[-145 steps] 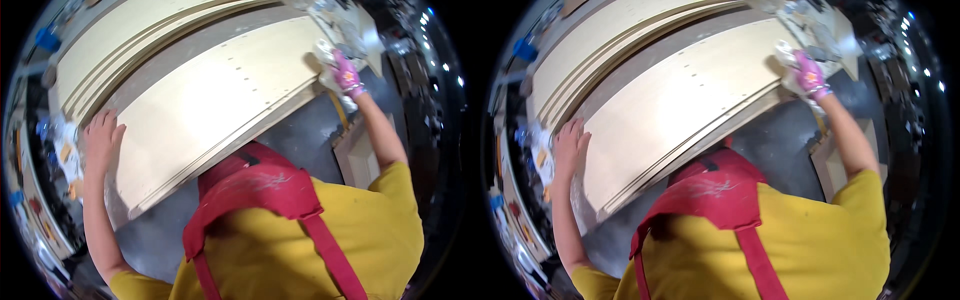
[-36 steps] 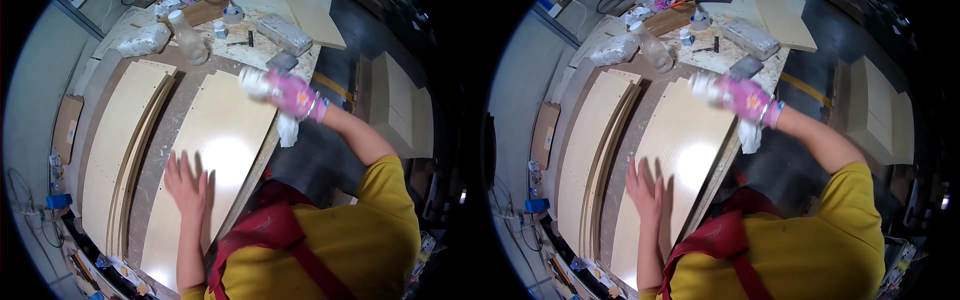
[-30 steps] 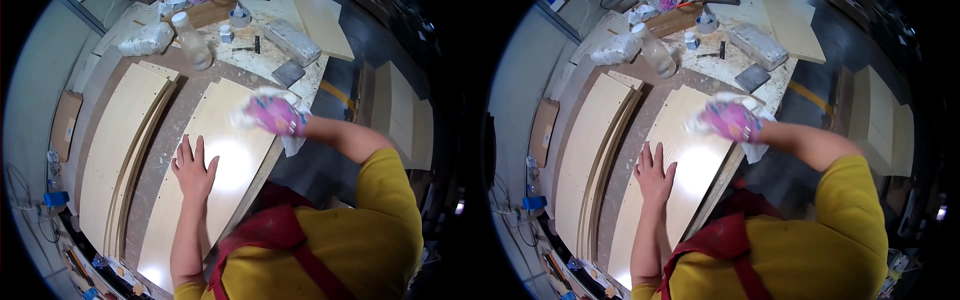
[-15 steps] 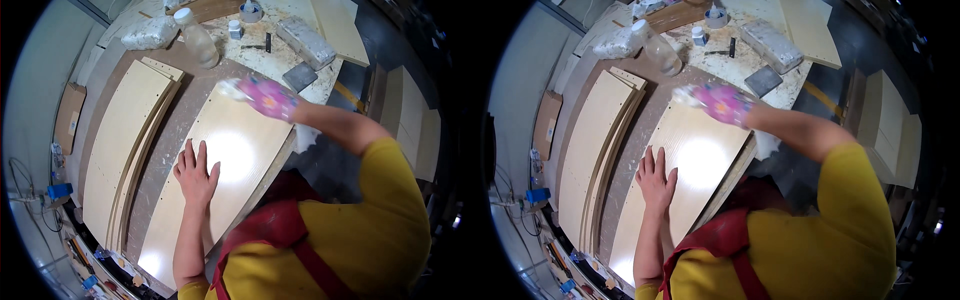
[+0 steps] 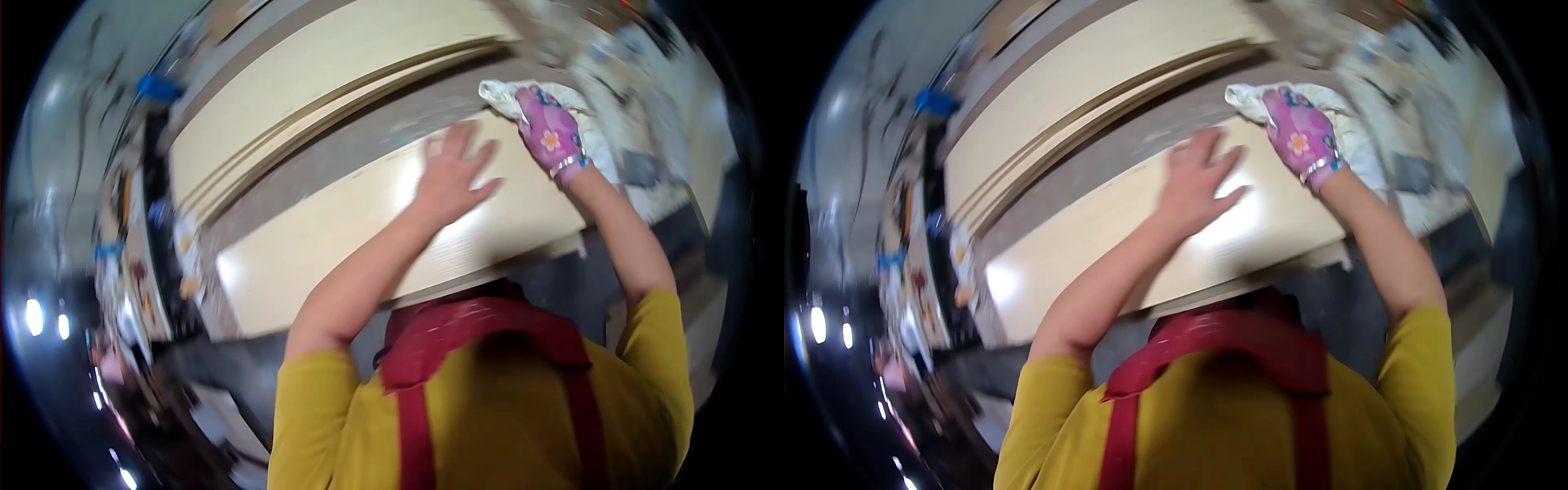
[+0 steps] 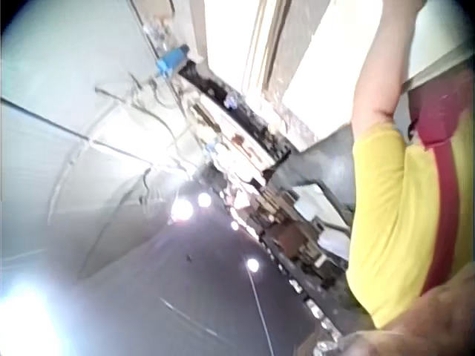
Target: The person wipes the surface of a light-colored wooden board with a white cloth. They repeatedly pour a clear liquid from a plastic bottle onto the cloth and continue wiping the board in a workshop setting.
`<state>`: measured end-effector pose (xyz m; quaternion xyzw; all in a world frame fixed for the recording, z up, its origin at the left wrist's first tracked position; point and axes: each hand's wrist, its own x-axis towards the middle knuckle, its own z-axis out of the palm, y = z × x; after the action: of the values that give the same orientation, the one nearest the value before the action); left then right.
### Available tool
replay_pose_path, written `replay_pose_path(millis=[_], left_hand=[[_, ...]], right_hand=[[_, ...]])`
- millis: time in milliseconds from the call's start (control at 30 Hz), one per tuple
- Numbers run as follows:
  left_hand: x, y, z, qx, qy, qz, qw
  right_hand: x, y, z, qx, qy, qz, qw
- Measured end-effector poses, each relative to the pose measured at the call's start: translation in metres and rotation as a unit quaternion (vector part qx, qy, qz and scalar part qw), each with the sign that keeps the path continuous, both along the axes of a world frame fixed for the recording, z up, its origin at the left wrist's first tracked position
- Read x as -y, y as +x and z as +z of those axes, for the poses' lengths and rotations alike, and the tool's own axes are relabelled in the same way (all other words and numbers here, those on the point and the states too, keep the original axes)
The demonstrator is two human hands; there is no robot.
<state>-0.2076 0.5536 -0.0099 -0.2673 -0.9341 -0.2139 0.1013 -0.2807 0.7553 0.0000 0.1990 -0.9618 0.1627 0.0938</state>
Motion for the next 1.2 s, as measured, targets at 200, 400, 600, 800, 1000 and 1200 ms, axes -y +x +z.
replay_pose_path(millis=[200, 400, 600, 800, 1000, 1200], left_hand=[[0.058, 0.062, 0.01, -0.032, 0.092, 0.059, 0.994], [0.154, 0.195, 0.023, 0.154, -0.039, 0.041, 0.986], [0.163, 0.206, 0.01, 0.085, -0.012, 0.038, 0.996], [0.179, 0.199, -0.007, -0.049, 0.164, -0.031, 0.985], [0.247, 0.23, -0.01, -0.049, 0.029, 0.06, 0.997], [0.241, 0.234, -0.031, 0.029, 0.084, 0.045, 0.995]], right_hand=[[0.036, 0.018, -0.002, 0.067, -0.023, 0.123, 0.99], [-0.008, -0.005, -0.011, 0.047, 0.029, 0.088, 0.995], [0.265, 0.06, 0.013, 0.121, 0.056, 0.32, 0.938], [0.526, 0.145, -0.001, 0.092, 0.011, 0.468, 0.879], [0.577, 0.137, -0.009, 0.14, 0.021, 0.409, 0.902], [0.548, 0.225, 0.033, 0.156, 0.03, 0.57, 0.806]])
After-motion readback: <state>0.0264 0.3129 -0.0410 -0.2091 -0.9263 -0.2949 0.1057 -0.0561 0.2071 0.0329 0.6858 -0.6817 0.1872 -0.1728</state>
